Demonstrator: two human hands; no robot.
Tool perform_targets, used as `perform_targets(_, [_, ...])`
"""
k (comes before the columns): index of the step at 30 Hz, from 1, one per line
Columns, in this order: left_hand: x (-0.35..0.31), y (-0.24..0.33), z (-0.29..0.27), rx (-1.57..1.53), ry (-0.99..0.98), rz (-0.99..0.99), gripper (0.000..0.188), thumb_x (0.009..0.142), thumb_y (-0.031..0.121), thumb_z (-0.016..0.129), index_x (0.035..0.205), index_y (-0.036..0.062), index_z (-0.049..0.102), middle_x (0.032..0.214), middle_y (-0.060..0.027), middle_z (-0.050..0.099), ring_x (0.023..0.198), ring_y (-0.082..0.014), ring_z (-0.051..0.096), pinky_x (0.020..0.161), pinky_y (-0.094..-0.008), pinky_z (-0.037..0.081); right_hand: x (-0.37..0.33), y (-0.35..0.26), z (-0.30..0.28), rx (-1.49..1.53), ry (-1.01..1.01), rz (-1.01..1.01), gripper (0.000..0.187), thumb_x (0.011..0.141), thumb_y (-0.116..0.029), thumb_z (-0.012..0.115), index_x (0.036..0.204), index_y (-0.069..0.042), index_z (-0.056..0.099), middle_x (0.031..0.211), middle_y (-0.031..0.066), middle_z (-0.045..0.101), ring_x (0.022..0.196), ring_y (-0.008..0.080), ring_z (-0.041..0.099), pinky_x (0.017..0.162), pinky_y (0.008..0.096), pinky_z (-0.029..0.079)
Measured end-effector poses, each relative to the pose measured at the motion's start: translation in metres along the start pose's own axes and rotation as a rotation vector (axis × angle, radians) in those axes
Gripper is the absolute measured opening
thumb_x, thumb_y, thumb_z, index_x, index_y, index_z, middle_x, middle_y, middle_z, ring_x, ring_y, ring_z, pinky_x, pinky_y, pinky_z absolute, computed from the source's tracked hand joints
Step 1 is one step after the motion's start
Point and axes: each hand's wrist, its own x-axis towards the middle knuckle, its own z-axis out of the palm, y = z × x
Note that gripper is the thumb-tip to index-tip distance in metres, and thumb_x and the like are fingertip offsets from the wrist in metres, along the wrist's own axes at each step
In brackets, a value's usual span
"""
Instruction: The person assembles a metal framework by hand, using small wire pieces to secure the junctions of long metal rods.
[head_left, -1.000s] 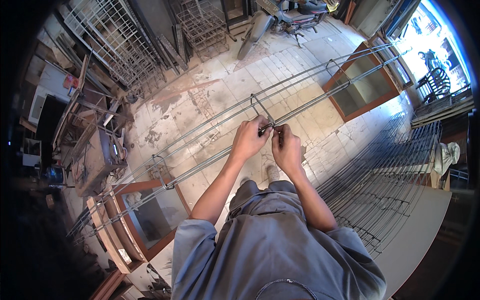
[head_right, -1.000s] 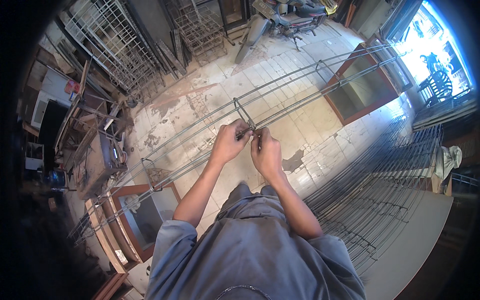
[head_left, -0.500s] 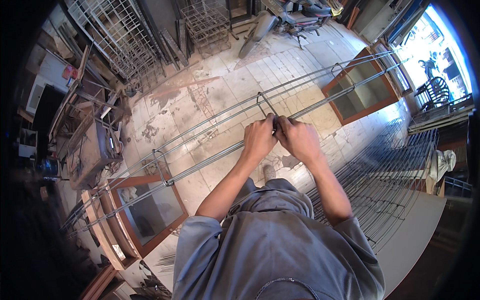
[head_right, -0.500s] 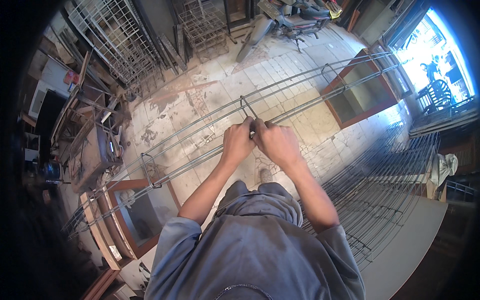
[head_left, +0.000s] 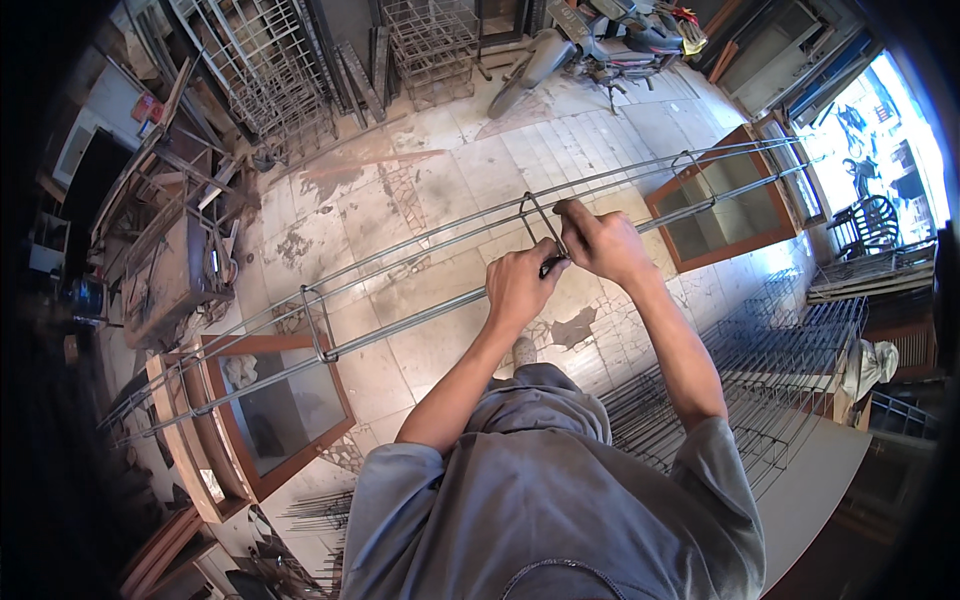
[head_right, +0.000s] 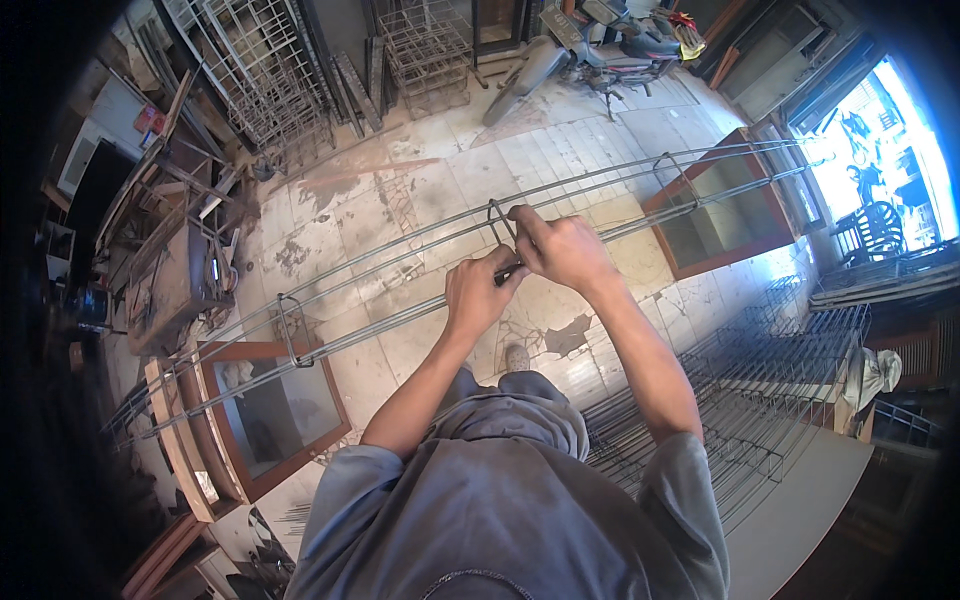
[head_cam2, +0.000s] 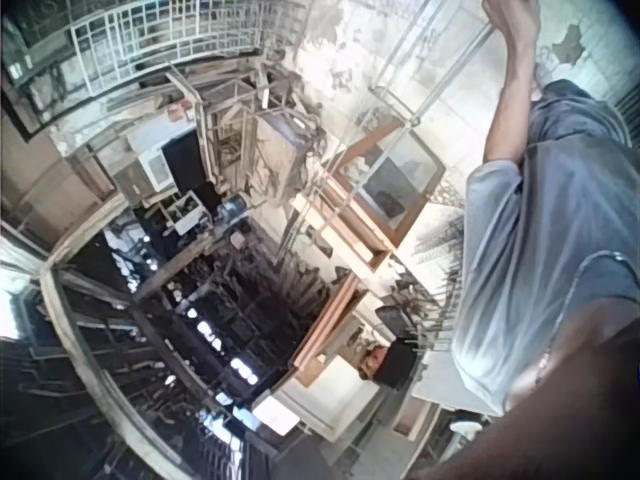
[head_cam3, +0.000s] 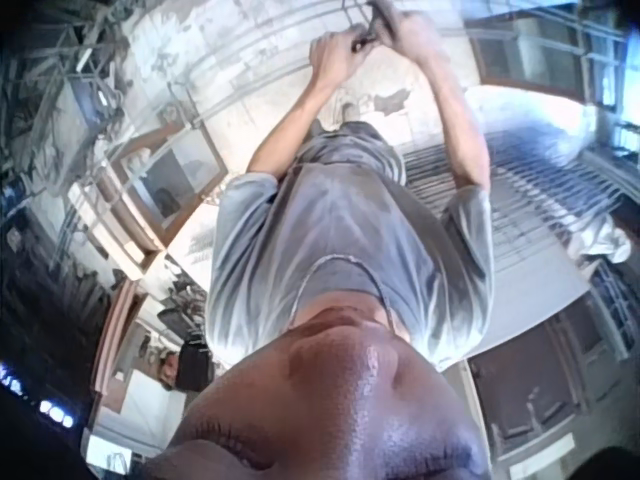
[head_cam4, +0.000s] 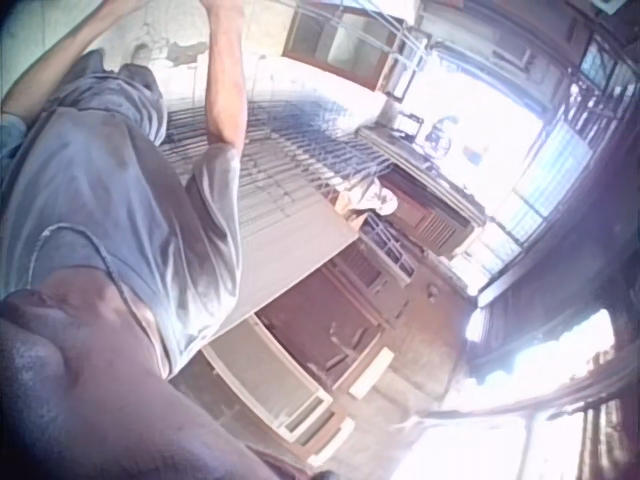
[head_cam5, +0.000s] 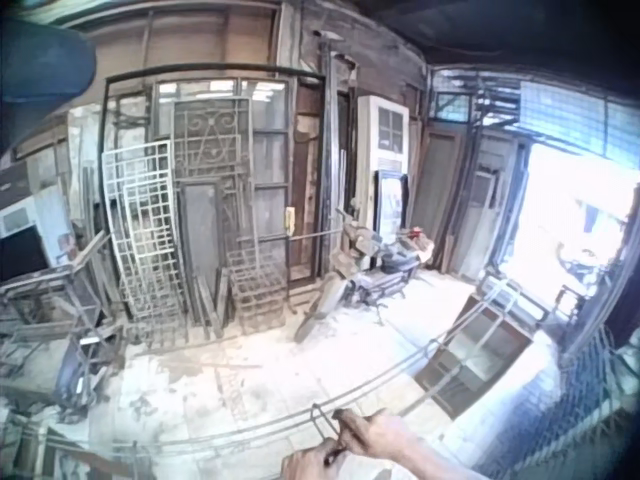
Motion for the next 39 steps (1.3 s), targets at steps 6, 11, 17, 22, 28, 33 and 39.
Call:
perform_targets(6, [0.0, 0.002, -0.002, 0.017, 0.002, 0.002, 0.02, 0.082, 0.029, 0.074, 0.084, 0.0102, 0.068, 0.07, -0.0079, 0.069, 0.061, -0.0282, 0.065, 0.057, -0.0403, 0.049, 0.015, 0.022, 0.019, 0.027, 0.052, 0.032, 0.014, 0.088, -0.018, 0.064, 0.099, -0.009, 0.063, 0.047, 0.0139, 0.051, 0.043, 0.0332, 0.055, 0.046, 0.0439, 0.045])
perform_targets(11, [0.003, 0.006, -0.006, -0.01, -0.023, -0.012, 0.018, 0.083, 0.028, 0.073, 0.084, 0.01, 0.068, 0.065, -0.0103, 0.066, 0.058, -0.0289, 0.064, 0.055, -0.041, 0.047, 0.021, 0.041, 0.031, 0.006, -0.08, -0.082, 0.02, 0.091, -0.021, 0.061, 0.109, -0.011, 0.06, 0.052, 0.0148, 0.055, 0.049, 0.0357, 0.058, 0.05, 0.047, 0.047])
perform_targets(17, [0.005, 0.007, 0.002, -0.051, 0.013, -0.105, 0.015, 0.085, 0.023, 0.07, 0.084, 0.0083, 0.068, 0.069, -0.011, 0.067, 0.061, -0.0306, 0.065, 0.058, -0.0401, 0.048, 0.035, 0.041, 0.033, 0.024, -0.258, -0.102, 0.041, 0.093, -0.022, 0.058, 0.132, -0.015, 0.048, 0.05, 0.015, 0.055, 0.05, 0.037, 0.059, 0.05, 0.0491, 0.047])
perform_targets(22, [0.006, 0.01, 0.011, 0.0, 0.112, -0.142, 0.015, 0.086, 0.022, 0.069, 0.082, 0.0067, 0.067, 0.071, -0.0101, 0.068, 0.061, -0.0302, 0.064, 0.058, -0.0388, 0.048, 0.04, 0.047, 0.04, 0.023, -0.221, -0.157, 0.046, 0.093, -0.021, 0.058, 0.137, -0.017, 0.045, 0.05, 0.0157, 0.054, 0.049, 0.0382, 0.058, 0.05, 0.0493, 0.047])
perform_targets(28, [0.005, 0.012, 0.014, 0.0, 0.063, -0.164, 0.015, 0.085, 0.021, 0.071, 0.081, 0.0073, 0.066, 0.07, -0.0086, 0.068, 0.057, -0.0272, 0.061, 0.056, -0.0372, 0.047, 0.034, 0.059, 0.049, 0.123, -0.323, -0.083, 0.044, 0.093, -0.02, 0.057, 0.136, -0.017, 0.046, 0.054, 0.0147, 0.057, 0.053, 0.0382, 0.061, 0.053, 0.05, 0.049])
perform_targets(33, [0.01, 0.012, 0.012, -0.028, 0.021, -0.264, 0.016, 0.084, 0.021, 0.072, 0.08, 0.0065, 0.066, 0.066, -0.009, 0.066, 0.055, -0.0244, 0.059, 0.056, -0.0357, 0.046, 0.025, 0.047, 0.034, 0.102, 0.099, -0.136, 0.034, 0.089, -0.015, 0.061, 0.122, -0.01, 0.056, 0.078, 0.0177, 0.064, 0.075, 0.0363, 0.064, 0.068, 0.0453, 0.051])
perform_targets(39, [0.01, 0.015, 0.012, -0.037, -0.003, -0.32, 0.018, 0.082, 0.019, 0.074, 0.078, 0.0043, 0.064, 0.064, -0.0081, 0.064, 0.054, -0.02, 0.056, 0.056, -0.0328, 0.044, -0.094, 0.002, 0.072, 1.077, 0.384, 0.647, 0.025, 0.09, -0.005, 0.051, 0.113, 0.003, 0.058, 0.093, 0.0099, 0.06, 0.065, 0.0183, 0.057, 0.058, 0.0293, 0.046])
